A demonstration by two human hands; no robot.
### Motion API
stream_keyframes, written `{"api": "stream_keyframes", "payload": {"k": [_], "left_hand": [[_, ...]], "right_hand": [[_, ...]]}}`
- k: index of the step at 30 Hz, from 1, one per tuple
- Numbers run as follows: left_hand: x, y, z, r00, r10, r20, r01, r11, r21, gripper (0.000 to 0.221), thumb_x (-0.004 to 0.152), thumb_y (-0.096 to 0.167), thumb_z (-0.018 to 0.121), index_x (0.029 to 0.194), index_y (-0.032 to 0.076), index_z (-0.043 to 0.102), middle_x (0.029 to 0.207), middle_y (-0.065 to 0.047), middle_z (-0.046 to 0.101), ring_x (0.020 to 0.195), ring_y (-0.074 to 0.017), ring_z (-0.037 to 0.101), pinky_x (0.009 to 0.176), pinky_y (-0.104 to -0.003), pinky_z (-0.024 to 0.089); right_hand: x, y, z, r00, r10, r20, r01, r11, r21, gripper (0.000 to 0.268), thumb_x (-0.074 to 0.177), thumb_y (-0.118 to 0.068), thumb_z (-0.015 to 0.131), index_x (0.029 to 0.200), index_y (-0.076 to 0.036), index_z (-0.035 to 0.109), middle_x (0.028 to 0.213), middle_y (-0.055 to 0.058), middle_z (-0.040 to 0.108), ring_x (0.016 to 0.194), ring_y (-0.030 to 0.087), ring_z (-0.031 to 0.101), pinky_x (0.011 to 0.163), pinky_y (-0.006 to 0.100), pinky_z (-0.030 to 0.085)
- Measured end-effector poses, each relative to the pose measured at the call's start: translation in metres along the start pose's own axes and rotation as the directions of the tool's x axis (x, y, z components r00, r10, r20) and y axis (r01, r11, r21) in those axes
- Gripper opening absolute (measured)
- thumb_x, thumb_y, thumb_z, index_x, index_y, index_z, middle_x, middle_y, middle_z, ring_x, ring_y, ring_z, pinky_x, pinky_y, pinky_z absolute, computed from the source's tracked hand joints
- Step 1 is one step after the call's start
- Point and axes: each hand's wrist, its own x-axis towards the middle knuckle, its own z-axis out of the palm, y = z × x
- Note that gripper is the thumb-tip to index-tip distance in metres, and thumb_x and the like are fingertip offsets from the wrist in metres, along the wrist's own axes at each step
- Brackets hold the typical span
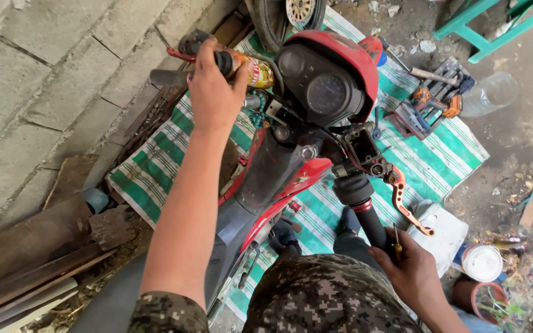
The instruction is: Repairing the brake system of a motorcycle by adding brake fluid and adjusting the master cylinder with a screwdriver.
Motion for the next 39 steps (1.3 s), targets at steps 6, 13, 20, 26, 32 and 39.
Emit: {"api": "stream_keyframes", "payload": {"k": [6, 13, 20, 26, 32, 39], "left_hand": [[0.006, -0.006, -0.013, 0.989, 0.138, 0.053, -0.145, 0.976, 0.164, 0.056, 0.112, 0.046, 0.076, 0.143, 0.003, 0.06, 0.121, -0.024, 0.074, 0.087, -0.0452, 0.079, 0.067, -0.057, 0.066], [0.008, -0.006, -0.014, 0.983, 0.139, 0.118, -0.166, 0.951, 0.259, 0.055, 0.12, 0.045, 0.067, 0.138, -0.004, 0.05, 0.122, -0.027, 0.062, 0.071, -0.0454, 0.071, 0.05, -0.052, 0.058], [0.003, 0.005, -0.028, 0.975, 0.151, 0.165, -0.187, 0.954, 0.236, 0.066, 0.118, 0.049, 0.075, 0.157, 0.007, 0.042, 0.139, -0.027, 0.066, 0.103, -0.0489, 0.077, 0.065, -0.06, 0.064], [-0.005, 0.006, -0.024, 0.957, 0.269, 0.104, -0.268, 0.963, -0.026, 0.07, 0.118, 0.036, 0.085, 0.165, 0.012, 0.039, 0.15, -0.028, 0.064, 0.121, -0.0536, 0.075, 0.091, -0.064, 0.065], [-0.049, 0.022, -0.027, 0.964, 0.265, -0.02, -0.263, 0.942, -0.208, 0.093, 0.13, 0.035, 0.086, 0.182, 0.024, 0.009, 0.173, -0.02, 0.042, 0.163, -0.0389, 0.056, 0.129, -0.062, 0.061], [-0.14, 0.028, -0.019, 0.984, -0.001, -0.177, -0.066, 0.925, -0.375, 0.077, 0.122, 0.048, 0.064, 0.178, 0.022, 0.017, 0.159, -0.017, 0.047, 0.146, -0.0321, 0.056, 0.107, -0.046, 0.062]], "right_hand": [[-0.005, -0.004, 0.001, 0.999, 0.022, 0.025, -0.021, 0.999, -0.03, 0.054, 0.089, -0.04, 0.086, 0.14, -0.023, 0.073, 0.097, 0.011, 0.083, 0.079, 0.027, 0.07, 0.076, 0.041, 0.053], [-0.005, 0.004, 0.009, 0.999, -0.042, 0.017, 0.044, 0.995, -0.084, 0.055, 0.091, -0.049, 0.078, 0.139, -0.024, 0.069, 0.104, 0.01, 0.084, 0.079, 0.033, 0.075, 0.069, 0.045, 0.051], [-0.012, 0.001, 0.028, 0.993, -0.034, 0.112, 0.049, 0.99, -0.133, 0.054, 0.09, -0.054, 0.079, 0.137, -0.028, 0.07, 0.097, 0.007, 0.085, 0.087, 0.033, 0.082, 0.075, 0.046, 0.056], [-0.009, 0.006, 0.04, 0.946, -0.158, 0.282, 0.211, 0.963, -0.168, 0.042, 0.092, -0.052, 0.084, 0.124, -0.028, 0.073, 0.073, 0.004, 0.079, 0.067, 0.025, 0.075, 0.064, 0.041, 0.05], [-0.009, 0.002, 0.033, 0.902, -0.202, 0.381, 0.276, 0.95, -0.149, 0.028, 0.096, -0.042, 0.085, 0.107, -0.021, 0.068, 0.072, 0.001, 0.078, 0.064, 0.02, 0.069, 0.062, 0.038, 0.049], [-0.024, -0.007, 0.005, 0.923, -0.25, 0.292, 0.278, 0.959, -0.057, 0.029, 0.097, -0.04, 0.076, 0.121, -0.024, 0.078, 0.074, 0.003, 0.081, 0.061, 0.021, 0.072, 0.066, 0.036, 0.054]]}}
